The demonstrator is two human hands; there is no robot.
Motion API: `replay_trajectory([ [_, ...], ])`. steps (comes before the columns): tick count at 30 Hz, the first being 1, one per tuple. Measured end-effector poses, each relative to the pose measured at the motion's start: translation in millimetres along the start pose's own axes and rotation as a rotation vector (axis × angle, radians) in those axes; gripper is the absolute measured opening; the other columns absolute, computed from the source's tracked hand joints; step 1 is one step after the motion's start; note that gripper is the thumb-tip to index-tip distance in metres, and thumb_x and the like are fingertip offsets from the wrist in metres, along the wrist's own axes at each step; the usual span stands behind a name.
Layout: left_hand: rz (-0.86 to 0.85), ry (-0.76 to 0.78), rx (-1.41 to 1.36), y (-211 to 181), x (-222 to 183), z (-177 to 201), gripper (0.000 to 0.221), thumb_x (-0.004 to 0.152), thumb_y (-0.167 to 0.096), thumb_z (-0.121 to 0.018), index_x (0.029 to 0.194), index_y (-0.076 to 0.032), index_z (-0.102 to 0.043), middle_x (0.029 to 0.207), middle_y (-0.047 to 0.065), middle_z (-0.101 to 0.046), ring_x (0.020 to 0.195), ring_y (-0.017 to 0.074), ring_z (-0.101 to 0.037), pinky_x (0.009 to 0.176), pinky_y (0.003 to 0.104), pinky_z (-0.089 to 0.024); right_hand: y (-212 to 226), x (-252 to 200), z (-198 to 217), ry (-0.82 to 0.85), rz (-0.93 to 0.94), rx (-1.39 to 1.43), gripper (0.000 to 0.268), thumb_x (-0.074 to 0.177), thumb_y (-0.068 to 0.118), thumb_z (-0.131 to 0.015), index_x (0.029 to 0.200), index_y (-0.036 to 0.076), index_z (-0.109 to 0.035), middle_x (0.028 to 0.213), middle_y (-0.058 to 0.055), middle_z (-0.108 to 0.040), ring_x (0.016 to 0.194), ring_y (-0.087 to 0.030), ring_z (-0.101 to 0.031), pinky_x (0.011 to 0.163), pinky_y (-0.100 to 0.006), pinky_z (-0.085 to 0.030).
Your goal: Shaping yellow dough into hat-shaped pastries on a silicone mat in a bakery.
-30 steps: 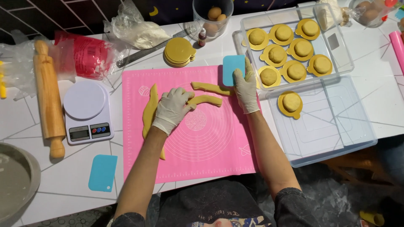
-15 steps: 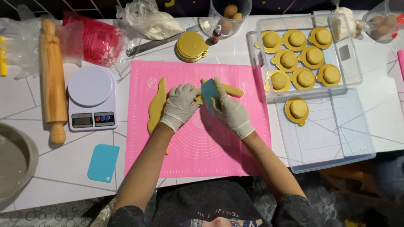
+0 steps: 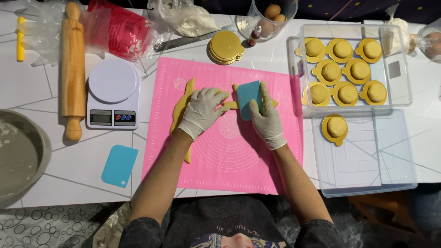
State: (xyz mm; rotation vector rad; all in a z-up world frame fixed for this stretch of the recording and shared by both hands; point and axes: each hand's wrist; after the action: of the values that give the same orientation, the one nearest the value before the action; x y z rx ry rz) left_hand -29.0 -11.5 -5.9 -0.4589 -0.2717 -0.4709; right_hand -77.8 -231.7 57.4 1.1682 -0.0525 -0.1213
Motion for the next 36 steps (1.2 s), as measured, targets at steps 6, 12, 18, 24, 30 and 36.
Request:
replay_trajectory([
  [6,0.081,-0.032,0.092,-0.6,-13.0,48.5,0.042,0.102,-0.062,-0.048,0.131,-0.034,-0.058,0.123,-0.004,-0.059,0.122,0.0177,-0.057,0.104,0.043,-0.042,-26.3,8.3,-6.0,0.02,0.055,0.092,0.064,0.104,0.011,-0.057,0.161,0.012,-0.028,0.162,-0.018,-0.037,0.145,-0.035,-0.041,0.118,-0.046,-0.037],
  [12,0.628,-0.075,0.397,44.6,-101.8,104.1,0.05,0.102,-0.044,-0.06,0.142,-0.015,-0.055,0.148,0.014,-0.045,0.142,0.0376,-0.037,0.109,0.071,-0.03,-61.9,22.7,-14.0,-0.05,0.062,0.445,0.061,0.103,0.007,-0.059,0.159,0.009,-0.033,0.157,-0.011,-0.045,0.133,-0.026,-0.056,0.107,-0.039,-0.051],
  [18,0.75,-0.075,0.289,62.5,-163.4,139.8,0.047,0.108,-0.024,-0.054,0.153,-0.012,-0.048,0.154,0.018,-0.047,0.145,0.0426,-0.038,0.109,0.079,-0.02,-62.8,22.0,-14.8,-0.03,0.064,0.459,0.061,0.103,0.007,-0.06,0.159,0.009,-0.033,0.157,-0.008,-0.046,0.131,-0.024,-0.057,0.104,-0.037,-0.054],
  [24,0.604,-0.11,0.472,79.2,-176.5,126.0,0.04,0.11,-0.021,-0.056,0.148,-0.01,-0.056,0.15,0.015,-0.053,0.139,0.0381,-0.046,0.11,0.072,-0.028,-67.3,24.7,-13.2,-0.021,0.085,0.481,0.061,0.104,0.008,-0.059,0.159,0.009,-0.032,0.155,-0.008,-0.047,0.13,-0.023,-0.058,0.104,-0.036,-0.054],
  [30,0.598,-0.111,0.566,111.1,-187.8,103.4,0.036,0.115,-0.024,-0.048,0.148,-0.015,-0.055,0.15,0.012,-0.057,0.14,0.0351,-0.051,0.114,0.071,-0.02,-62.3,21.3,-15.2,-0.018,0.099,0.516,0.062,0.104,0.008,-0.06,0.159,0.007,-0.031,0.156,-0.011,-0.045,0.134,-0.027,-0.055,0.106,-0.039,-0.053],
  [36,0.624,-0.171,0.657,67.1,-145.2,106.1,0.024,0.108,-0.04,-0.065,0.113,-0.017,-0.072,0.147,0.01,-0.062,0.141,0.0361,-0.053,0.111,0.067,-0.024,-64.9,21.7,-13.0,-0.01,0.091,0.546,0.064,0.103,0.009,-0.062,0.159,0.008,-0.031,0.156,-0.009,-0.046,0.135,-0.027,-0.055,0.106,-0.038,-0.053],
])
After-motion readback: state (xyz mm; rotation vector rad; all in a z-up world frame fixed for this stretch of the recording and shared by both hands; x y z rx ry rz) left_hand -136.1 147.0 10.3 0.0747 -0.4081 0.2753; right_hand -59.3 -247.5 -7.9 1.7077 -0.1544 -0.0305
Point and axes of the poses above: each hand's wrist, its own x-axis towards the middle knuckle, its own z-axis out of the back of the hand, y = z × x
